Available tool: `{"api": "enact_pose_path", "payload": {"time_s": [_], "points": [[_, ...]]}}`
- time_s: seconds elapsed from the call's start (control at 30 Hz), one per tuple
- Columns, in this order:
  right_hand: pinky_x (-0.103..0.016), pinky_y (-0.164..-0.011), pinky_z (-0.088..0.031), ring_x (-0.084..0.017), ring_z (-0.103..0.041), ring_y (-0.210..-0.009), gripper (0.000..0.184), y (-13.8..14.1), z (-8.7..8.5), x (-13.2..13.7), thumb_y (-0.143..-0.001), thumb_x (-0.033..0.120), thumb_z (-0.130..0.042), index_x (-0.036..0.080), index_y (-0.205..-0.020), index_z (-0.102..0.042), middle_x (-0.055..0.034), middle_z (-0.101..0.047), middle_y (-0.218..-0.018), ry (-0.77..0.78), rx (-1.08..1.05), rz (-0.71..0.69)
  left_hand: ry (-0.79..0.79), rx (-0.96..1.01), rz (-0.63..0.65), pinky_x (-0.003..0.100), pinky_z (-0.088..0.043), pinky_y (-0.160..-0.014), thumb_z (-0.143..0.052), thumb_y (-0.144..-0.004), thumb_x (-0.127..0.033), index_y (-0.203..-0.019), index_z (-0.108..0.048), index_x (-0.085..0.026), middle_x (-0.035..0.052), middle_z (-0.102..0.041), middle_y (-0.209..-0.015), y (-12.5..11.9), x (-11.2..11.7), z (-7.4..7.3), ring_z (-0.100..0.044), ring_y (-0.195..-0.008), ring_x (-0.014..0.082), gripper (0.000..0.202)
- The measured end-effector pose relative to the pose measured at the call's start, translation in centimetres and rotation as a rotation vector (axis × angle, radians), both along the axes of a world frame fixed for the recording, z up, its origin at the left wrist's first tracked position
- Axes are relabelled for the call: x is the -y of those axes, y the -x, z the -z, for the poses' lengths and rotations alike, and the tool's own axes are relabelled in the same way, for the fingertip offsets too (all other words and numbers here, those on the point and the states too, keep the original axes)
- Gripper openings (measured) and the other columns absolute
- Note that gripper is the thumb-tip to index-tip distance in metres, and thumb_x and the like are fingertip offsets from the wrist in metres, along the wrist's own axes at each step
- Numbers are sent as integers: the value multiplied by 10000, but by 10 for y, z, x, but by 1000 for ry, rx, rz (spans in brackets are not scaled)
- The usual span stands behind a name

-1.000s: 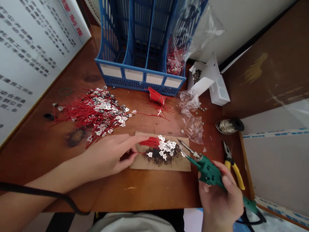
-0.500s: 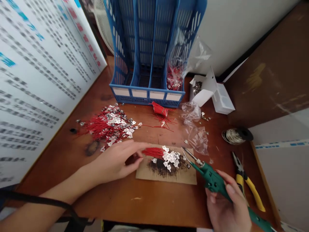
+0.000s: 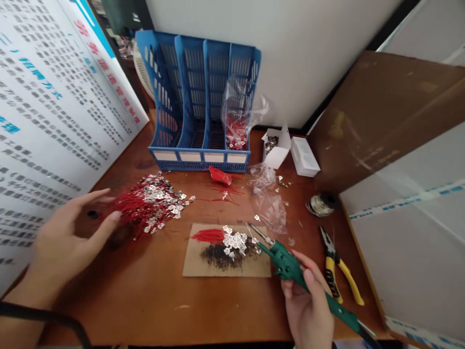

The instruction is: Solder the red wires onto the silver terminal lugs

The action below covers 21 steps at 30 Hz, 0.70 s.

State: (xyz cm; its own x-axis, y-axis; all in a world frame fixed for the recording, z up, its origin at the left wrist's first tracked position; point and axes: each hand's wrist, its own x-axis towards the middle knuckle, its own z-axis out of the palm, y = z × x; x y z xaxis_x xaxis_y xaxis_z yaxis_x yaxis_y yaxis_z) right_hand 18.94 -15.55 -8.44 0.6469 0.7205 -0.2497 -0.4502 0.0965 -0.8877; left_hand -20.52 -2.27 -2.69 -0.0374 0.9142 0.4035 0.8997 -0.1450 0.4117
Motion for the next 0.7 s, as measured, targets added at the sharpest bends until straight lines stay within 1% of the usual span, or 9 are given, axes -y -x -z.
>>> {"api": "enact_pose_path", "payload": {"time_s": [0.07, 0.13, 0.17, 0.23, 0.3, 0.37, 0.43, 0.57, 0.7], "points": [[-221, -487, -482, -143, -616, -595, 450, -1, -2, 0, -783, 579, -938, 224, -1058, -915, -130, -803, -943, -53, -39, -28, -36, 9, -8, 596, -483, -1007, -379, -1167, -588, -1596, -474, -176, 34, -566, -1584, -10, 9, 7, -512, -1533, 439, 602], [-261, -533, -527, -184, -666, -652, 482, -1, -5, 1, -820, 607, -882, 212, -1095, -914, -158, -813, -968, -96, -110, -71, -72, 33, 6, 605, -467, -943, -356, -1203, -521, -1544, -484, -97, 84, -565, -1562, -18, 18, 11, -495, -1535, 441, 558], [-275, -548, -539, -195, -678, -665, 495, 1, -7, 2, -835, 604, -854, 202, -1117, -908, -167, -814, -964, -104, -143, -98, -80, 40, 13, 592, -486, -946, -392, -1208, -489, -1505, -527, -100, 78, -608, -1501, -22, 22, 12, -554, -1483, 408, 508], [-278, -545, -537, -194, -669, -626, 477, 7, -8, 4, -844, 568, -824, 185, -1123, -878, -157, -804, -900, -88, -182, -153, -88, 51, 75, 523, -564, -992, -537, -1174, -434, -1381, -656, -182, 20, -712, -1318, -29, 28, 12, -700, -1271, 298, 347], [-258, -518, -517, -188, -666, -575, 410, 16, -6, 5, -827, 524, -842, 196, -1069, -802, -128, -797, -835, -55, -193, -165, -78, 76, 248, 431, -611, -1010, -650, -1121, -353, -1251, -724, -272, -26, -761, -1187, -39, 32, 12, -745, -1074, 218, 170], [-246, -526, -529, -204, -719, -603, 400, 28, -3, 4, -825, 513, -880, 216, -1024, -700, -109, -806, -829, -35, -201, -134, -114, 107, 462, 393, -615, -1015, -661, -1097, -299, -1216, -734, -296, -15, -777, -1155, -51, 33, 13, -747, -1024, 209, 139], [-247, -549, -564, -226, -782, -692, 471, 38, 0, 2, -816, 535, -928, 211, -1031, -661, -127, -832, -902, -19, -205, -113, -149, 106, 584, 362, -602, -996, -639, -1097, -258, -1227, -728, -296, -2, -781, -1132, -64, 32, 14, -746, -1002, 202, 162], [-260, -582, -630, -248, -833, -810, 648, 49, -1, 0, -705, 562, -1032, 160, -1099, -710, -179, -848, -1046, 68, -241, -95, -152, 103, 643, 311, -570, -976, -599, -1118, -224, -1251, -717, -283, -6, -789, -1133, -79, 34, 15, -749, -996, 179, 187], [-299, -676, -689, -272, -857, -925, 717, 50, -8, 3, -643, 526, -1078, 169, -1162, -734, -191, -843, -1157, 122, -360, -63, -111, 122, 631, 273, -585, -949, -603, -1119, -260, -1241, -724, -291, -20, -800, -1154, -76, 43, 17, -770, -1007, 173, 175]]}}
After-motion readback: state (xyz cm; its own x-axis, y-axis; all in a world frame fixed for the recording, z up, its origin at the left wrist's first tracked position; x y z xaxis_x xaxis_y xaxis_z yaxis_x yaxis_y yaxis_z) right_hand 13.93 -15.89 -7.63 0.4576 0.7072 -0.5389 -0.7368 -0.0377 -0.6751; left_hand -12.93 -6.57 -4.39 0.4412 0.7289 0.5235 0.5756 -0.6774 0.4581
